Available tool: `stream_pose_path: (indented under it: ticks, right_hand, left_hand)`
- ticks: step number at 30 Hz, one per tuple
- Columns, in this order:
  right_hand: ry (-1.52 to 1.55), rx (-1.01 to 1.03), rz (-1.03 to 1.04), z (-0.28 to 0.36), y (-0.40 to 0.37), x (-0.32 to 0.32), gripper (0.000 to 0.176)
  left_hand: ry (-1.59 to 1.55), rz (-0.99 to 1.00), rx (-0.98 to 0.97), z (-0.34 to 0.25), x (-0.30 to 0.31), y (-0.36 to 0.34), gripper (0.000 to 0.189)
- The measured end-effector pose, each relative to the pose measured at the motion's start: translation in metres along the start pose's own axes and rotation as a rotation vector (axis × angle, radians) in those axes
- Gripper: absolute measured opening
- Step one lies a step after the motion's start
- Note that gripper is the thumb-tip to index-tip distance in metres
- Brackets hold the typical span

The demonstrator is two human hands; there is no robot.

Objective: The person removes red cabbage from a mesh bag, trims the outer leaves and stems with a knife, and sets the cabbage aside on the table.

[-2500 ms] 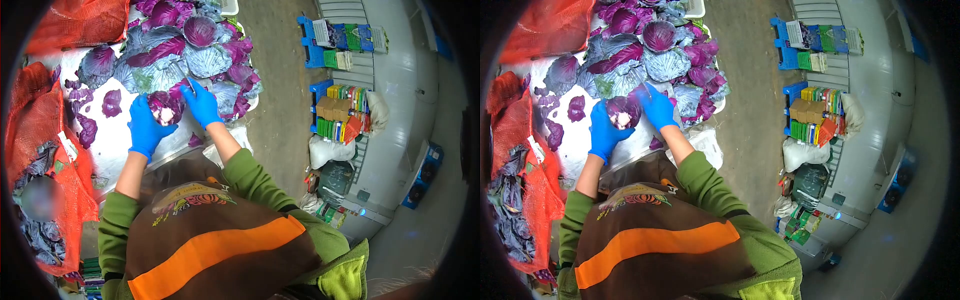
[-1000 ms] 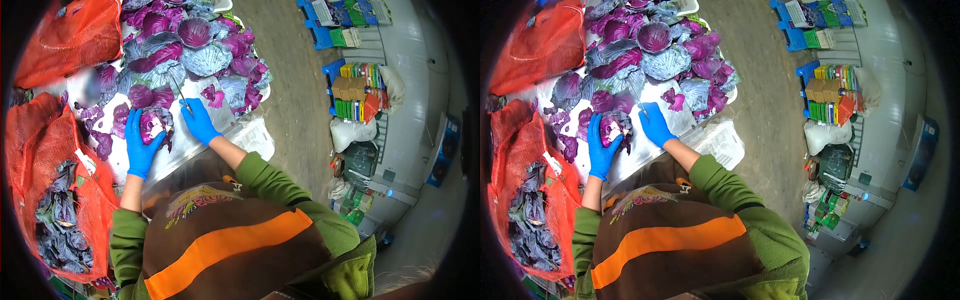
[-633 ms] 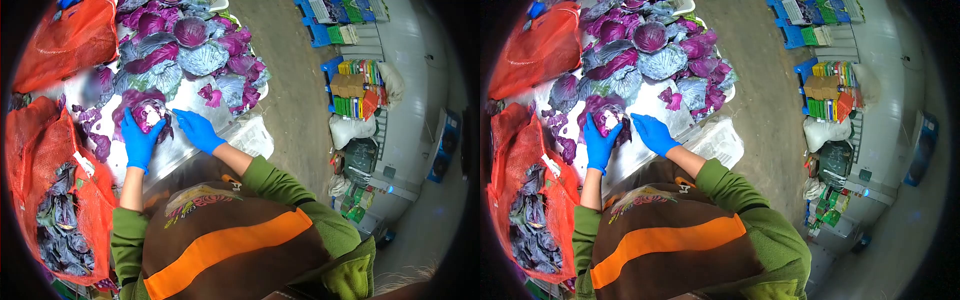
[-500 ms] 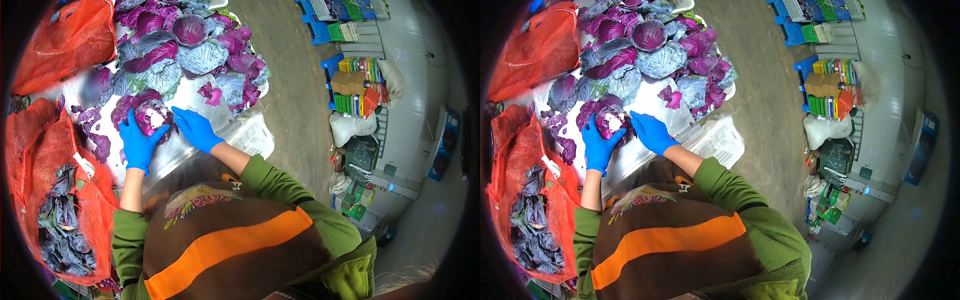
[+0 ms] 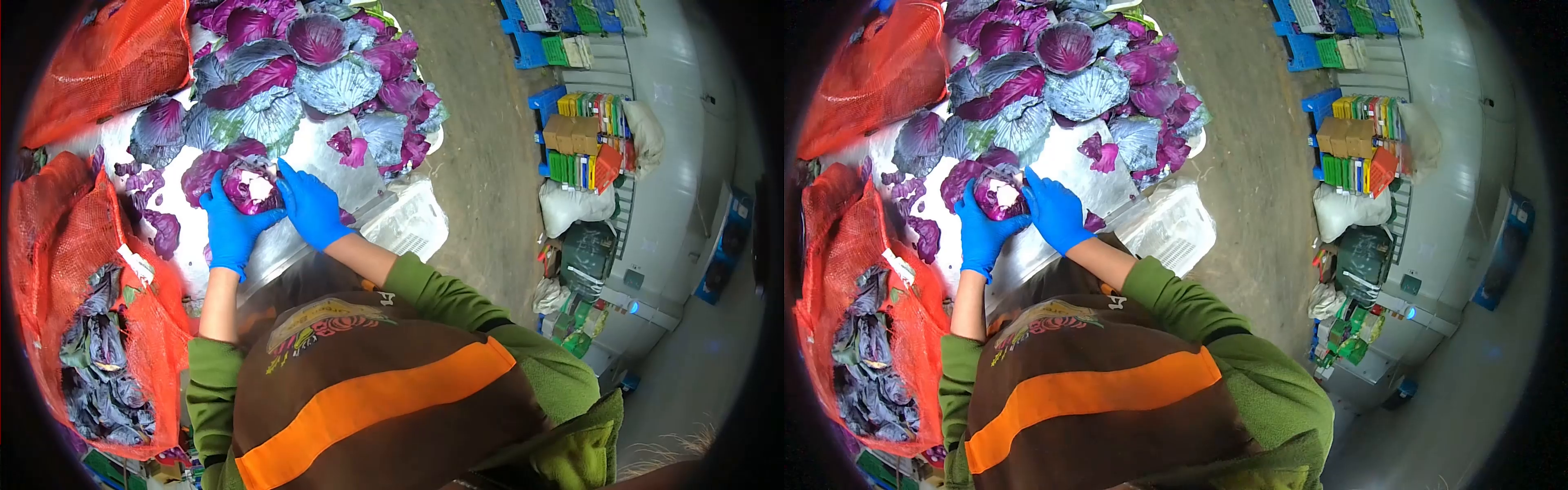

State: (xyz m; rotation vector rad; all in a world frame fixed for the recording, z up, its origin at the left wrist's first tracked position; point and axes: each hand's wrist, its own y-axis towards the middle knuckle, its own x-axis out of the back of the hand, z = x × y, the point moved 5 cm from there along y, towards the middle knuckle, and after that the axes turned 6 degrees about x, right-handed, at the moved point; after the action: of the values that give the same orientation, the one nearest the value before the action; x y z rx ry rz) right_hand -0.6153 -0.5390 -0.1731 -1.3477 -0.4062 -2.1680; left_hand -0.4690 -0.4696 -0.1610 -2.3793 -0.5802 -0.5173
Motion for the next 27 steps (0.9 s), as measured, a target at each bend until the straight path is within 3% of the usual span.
stream_pose_path:
  ticks: [5,7,8,10,12,16,17,18,21,22,24,26,27]
  right_hand:
    - [-0.003,0.014,-0.098,-0.004,0.017,0.0,0.036]
    - [0.116,-0.02,-0.012,-0.002,0.024,0.004,0.04]
    - [0.171,-0.067,0.059,-0.003,0.026,0.005,0.05]
    - [0.129,-0.062,0.196,-0.002,0.04,0.012,0.053]
    - [0.058,0.049,0.014,0.004,0.053,0.014,0.037]
    - [-0.035,-0.062,0.121,-0.08,0.075,-0.049,0.019]
    - [0.158,-0.101,0.15,-0.093,0.077,-0.055,0.022]
    - [0.125,-0.129,0.237,-0.083,0.081,-0.041,0.029]
    - [0.156,-0.116,0.346,-0.087,0.083,-0.047,0.032]
    - [0.35,-0.124,0.198,-0.099,0.085,-0.048,0.037]
    - [0.513,-0.396,0.046,-0.091,0.083,-0.016,0.038]
    - [0.482,-0.276,0.044,-0.051,0.077,0.023,0.034]
    - [0.456,-0.165,0.029,-0.033,0.069,0.035,0.032]
  left_hand:
    - [-0.031,-0.063,0.02,0.004,0.0,0.002,0.123]
    - [-0.061,-0.056,0.007,0.015,0.002,0.001,0.123]
    - [-0.093,-0.044,-0.019,0.017,-0.001,0.003,0.122]
    - [-0.137,-0.035,-0.019,0.017,0.001,-0.002,0.121]
    - [-0.139,-0.026,-0.015,0.01,0.003,-0.002,0.12]
    - [-0.12,0.02,-0.123,0.027,0.004,0.003,0.123]
    - [-0.094,0.087,-0.267,0.03,0.007,0.002,0.125]
    - [-0.067,0.145,-0.401,0.036,0.01,-0.001,0.126]
    - [-0.369,0.202,-0.257,0.071,0.013,0.009,0.129]
    - [-0.47,0.232,-0.223,0.068,0.016,0.013,0.131]
    - [-0.535,0.239,-0.171,0.055,0.016,0.008,0.134]
    - [-0.458,0.147,-0.148,0.052,0.012,0.005,0.134]
    - [-0.291,-0.01,-0.221,0.045,0.011,0.0,0.135]
